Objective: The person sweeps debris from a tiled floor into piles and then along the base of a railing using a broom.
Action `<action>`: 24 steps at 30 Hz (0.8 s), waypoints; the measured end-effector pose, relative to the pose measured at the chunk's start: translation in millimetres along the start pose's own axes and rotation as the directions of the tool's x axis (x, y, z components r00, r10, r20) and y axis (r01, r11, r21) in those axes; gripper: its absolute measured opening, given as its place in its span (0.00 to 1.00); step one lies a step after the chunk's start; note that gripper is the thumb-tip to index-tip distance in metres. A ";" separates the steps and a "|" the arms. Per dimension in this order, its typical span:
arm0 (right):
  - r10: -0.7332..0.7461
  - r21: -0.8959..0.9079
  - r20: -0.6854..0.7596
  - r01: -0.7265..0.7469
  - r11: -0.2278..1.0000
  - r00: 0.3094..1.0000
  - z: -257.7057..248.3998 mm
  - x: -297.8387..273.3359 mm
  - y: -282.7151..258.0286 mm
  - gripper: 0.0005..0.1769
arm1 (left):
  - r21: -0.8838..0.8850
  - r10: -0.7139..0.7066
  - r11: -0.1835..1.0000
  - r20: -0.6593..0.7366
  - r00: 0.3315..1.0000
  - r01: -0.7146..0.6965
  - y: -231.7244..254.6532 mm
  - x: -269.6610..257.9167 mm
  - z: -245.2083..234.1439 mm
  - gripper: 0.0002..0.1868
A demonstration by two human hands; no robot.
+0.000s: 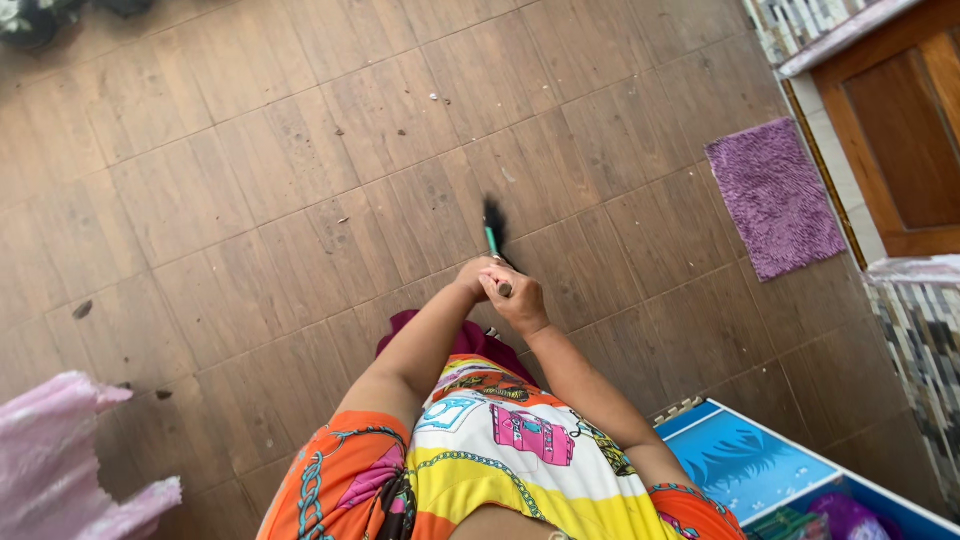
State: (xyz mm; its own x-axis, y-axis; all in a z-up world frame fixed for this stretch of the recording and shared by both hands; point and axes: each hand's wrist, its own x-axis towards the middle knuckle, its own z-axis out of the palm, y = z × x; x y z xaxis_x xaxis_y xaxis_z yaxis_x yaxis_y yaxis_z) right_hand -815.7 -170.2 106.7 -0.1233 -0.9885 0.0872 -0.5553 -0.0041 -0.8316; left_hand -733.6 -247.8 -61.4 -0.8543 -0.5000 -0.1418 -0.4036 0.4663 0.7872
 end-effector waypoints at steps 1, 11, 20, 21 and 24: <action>0.016 0.043 0.024 -0.017 0.999 1.000 1.1 3.6 1.8 0.10 | 0.061 -0.044 0.997 -0.020 0.999 0.045 -4.6 -3.5 -4.6 0.10; 0.411 0.583 0.152 -0.418 0.697 0.899 5.4 13.8 60.7 0.13 | 0.306 -0.445 0.833 -0.125 0.887 0.461 -22.5 0.9 -23.8 0.07; 0.053 0.031 -0.128 -0.049 0.998 0.990 -102.7 67.9 12.2 0.08 | 0.051 -0.098 0.993 -0.200 0.975 0.110 50.8 108.1 -55.7 0.09; -0.013 -0.076 -0.142 0.002 0.997 0.990 -111.5 81.4 7.8 0.07 | 0.012 -0.056 0.998 -0.186 0.981 0.059 53.3 129.5 -57.0 0.09; -0.025 -0.284 -0.183 -0.029 0.958 0.983 -114.9 117.5 5.4 0.09 | -0.082 0.020 0.996 -0.085 0.996 -0.027 50.3 181.6 -61.1 0.11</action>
State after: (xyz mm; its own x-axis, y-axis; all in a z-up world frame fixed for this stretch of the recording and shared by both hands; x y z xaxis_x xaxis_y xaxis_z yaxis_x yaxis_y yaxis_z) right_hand -927.8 -269.0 175.5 -0.2580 -0.9438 0.2067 -0.7624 0.0674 -0.6436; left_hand -889.0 -359.7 -10.9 -0.8312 -0.5510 -0.0748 -0.3527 0.4183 0.8371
